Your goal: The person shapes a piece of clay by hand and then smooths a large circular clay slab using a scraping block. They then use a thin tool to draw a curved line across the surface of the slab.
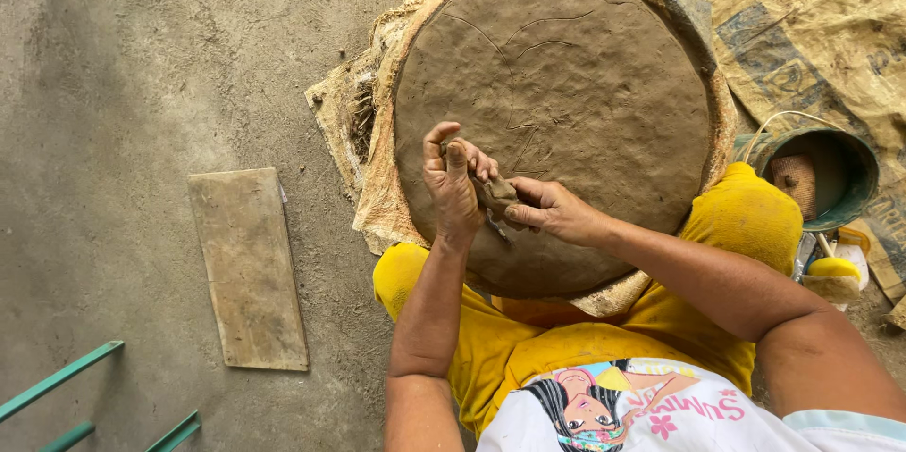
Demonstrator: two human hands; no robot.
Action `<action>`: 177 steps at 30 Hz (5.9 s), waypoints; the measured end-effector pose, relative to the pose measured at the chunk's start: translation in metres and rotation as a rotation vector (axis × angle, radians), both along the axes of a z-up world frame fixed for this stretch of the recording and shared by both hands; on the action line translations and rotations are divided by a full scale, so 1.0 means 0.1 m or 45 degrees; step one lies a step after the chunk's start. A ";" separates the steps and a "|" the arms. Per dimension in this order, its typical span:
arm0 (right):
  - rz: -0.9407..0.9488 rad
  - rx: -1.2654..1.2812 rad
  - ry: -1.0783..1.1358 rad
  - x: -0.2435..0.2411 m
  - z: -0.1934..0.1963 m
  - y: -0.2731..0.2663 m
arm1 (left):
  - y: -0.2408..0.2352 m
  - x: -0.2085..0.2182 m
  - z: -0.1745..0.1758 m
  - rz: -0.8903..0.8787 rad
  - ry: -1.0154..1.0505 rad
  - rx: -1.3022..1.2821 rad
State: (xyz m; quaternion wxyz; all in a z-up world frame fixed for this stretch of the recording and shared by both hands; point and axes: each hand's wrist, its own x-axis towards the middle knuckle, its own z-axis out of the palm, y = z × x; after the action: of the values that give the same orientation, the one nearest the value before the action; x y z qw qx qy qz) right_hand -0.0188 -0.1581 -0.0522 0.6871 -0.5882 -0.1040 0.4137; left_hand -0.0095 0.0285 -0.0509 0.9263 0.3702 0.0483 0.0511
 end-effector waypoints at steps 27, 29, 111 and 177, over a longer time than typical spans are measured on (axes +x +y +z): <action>-0.096 -0.039 -0.115 0.09 -0.16 -0.07 | 0.04 0.16 0.21 -0.163 -0.077 0.565; -0.196 -0.089 -0.205 0.12 -0.06 -0.08 | 0.01 0.17 0.23 -0.037 -0.048 0.668; -0.086 -0.211 -0.887 0.12 0.22 -0.03 | 0.07 0.07 0.32 -0.186 0.015 -0.130; -0.443 -0.211 -1.136 -1.45 0.46 -0.11 | -0.89 -1.41 0.59 -0.027 -0.052 0.671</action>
State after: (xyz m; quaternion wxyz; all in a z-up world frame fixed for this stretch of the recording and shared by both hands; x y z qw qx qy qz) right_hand -0.1641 -0.1690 -0.0063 0.5854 -0.7695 -0.2554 0.0069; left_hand -0.1501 -0.0602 0.0082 0.7992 0.5980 0.0108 0.0597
